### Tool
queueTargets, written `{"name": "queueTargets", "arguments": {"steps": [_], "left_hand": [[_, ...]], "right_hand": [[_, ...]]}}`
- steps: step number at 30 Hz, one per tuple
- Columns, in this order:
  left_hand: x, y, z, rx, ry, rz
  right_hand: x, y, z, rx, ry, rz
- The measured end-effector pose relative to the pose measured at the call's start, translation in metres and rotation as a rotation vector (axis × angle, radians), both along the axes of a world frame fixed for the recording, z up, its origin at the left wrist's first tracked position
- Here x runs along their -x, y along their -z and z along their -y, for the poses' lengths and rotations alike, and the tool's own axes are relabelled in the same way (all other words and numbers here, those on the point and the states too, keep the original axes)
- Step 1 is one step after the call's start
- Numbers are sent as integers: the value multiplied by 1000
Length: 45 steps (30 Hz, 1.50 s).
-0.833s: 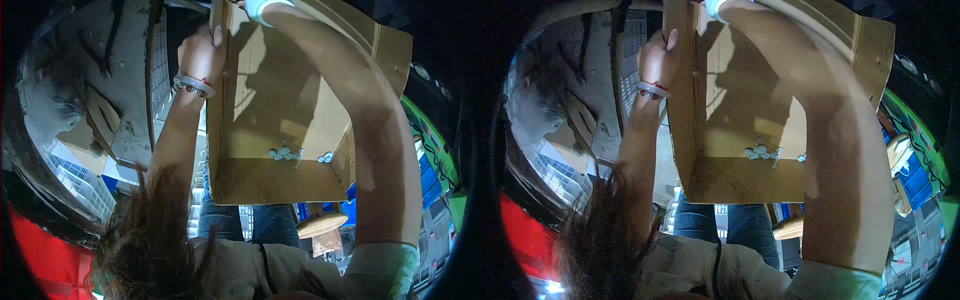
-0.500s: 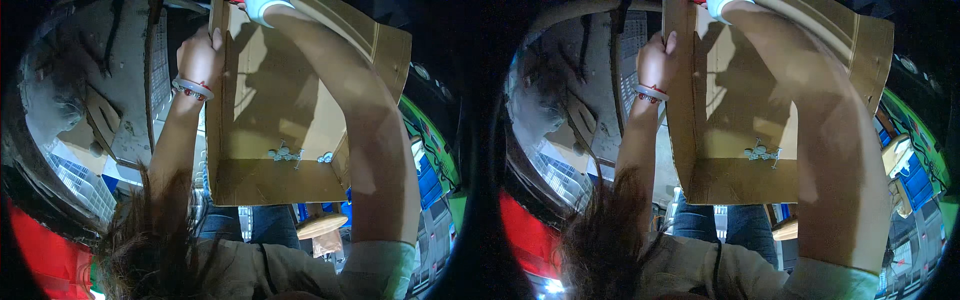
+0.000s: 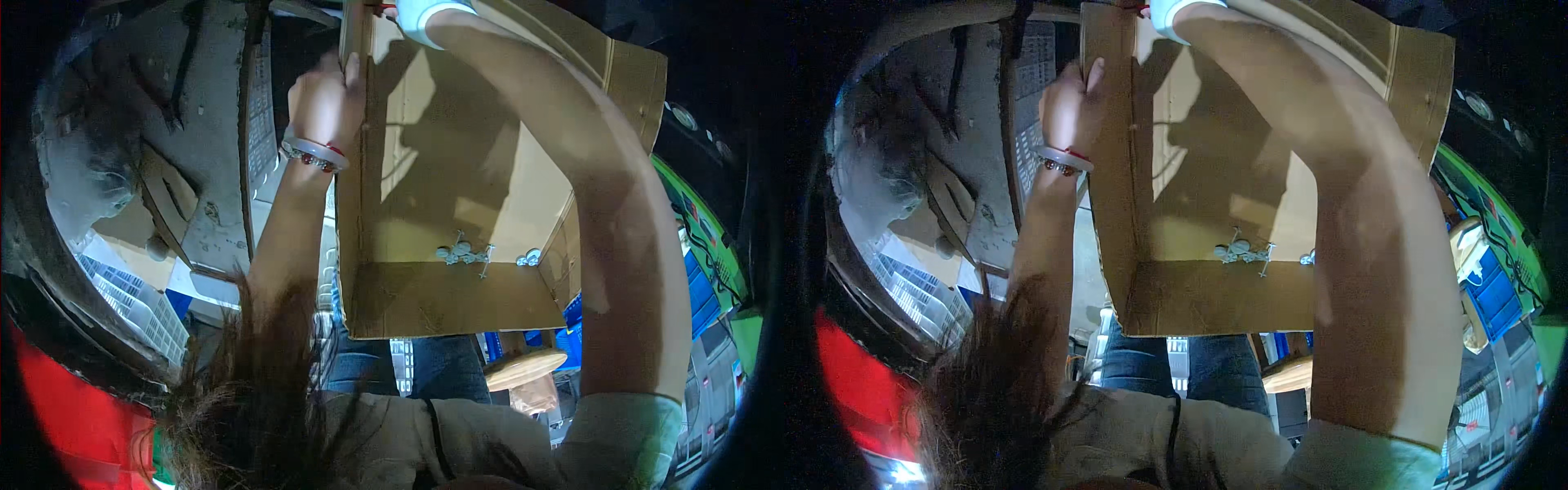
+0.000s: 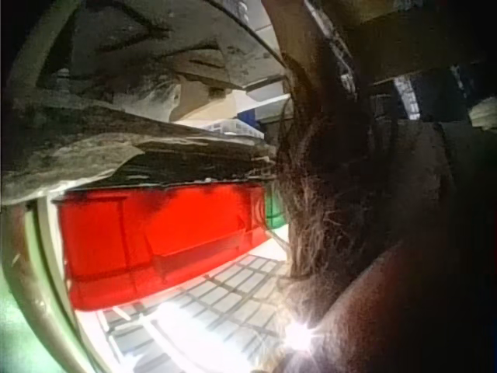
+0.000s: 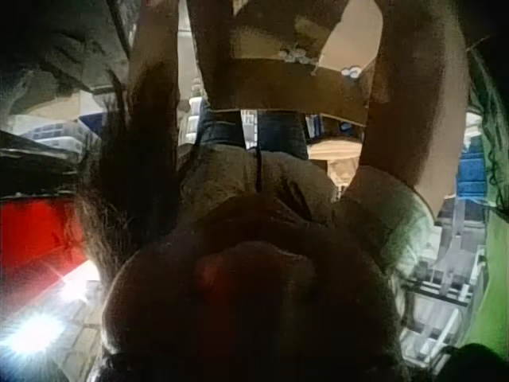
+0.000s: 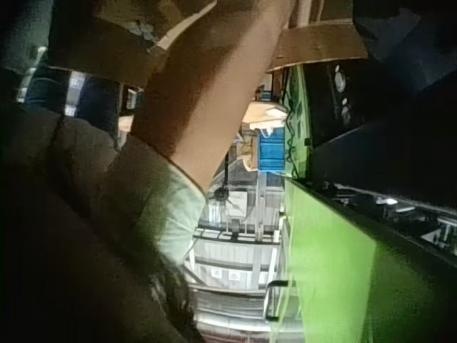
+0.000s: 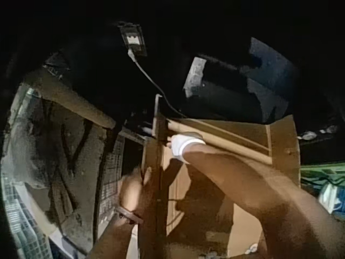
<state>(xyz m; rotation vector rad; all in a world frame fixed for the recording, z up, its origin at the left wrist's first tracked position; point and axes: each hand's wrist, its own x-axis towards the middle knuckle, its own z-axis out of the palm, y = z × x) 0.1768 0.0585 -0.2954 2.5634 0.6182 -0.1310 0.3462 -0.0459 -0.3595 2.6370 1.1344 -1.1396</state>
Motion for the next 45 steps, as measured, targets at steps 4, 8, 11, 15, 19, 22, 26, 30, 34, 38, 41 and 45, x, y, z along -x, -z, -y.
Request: {"name": "queueTargets", "arguments": {"steps": [4,8,11,15,19,22,26,30,34,38,41,45], "left_hand": [[1,-1,0,-51,64,-7],[-3,-1,6,25,59,72],[-5,-2,4,-10,67,-7],[13,8,-29,-104,50,97],[8,9,-14,-49,63,20],[4,7,6,-25,145,59],[5,7,3,12,131,148],[10,8,-23,-99,53,-78],[13,7,-28,7,49,34],[4,11,-2,-12,91,17],[14,3,-8,-39,74,10],[10,-11,2,-73,104,76]], "right_hand": [[12,7,3,-58,-141,120],[5,32,7,-116,5,76],[-1,51,15,-150,118,47],[12,14,-7,17,289,-114],[-2,53,14,-68,208,-75],[-4,82,11,-217,-214,156],[3,28,-15,-34,161,-44],[3,-33,-8,40,50,-121],[7,23,16,-58,98,-110],[-10,95,61,-188,38,120],[7,37,20,-157,-95,119],[4,-8,8,-36,114,-58]]}}
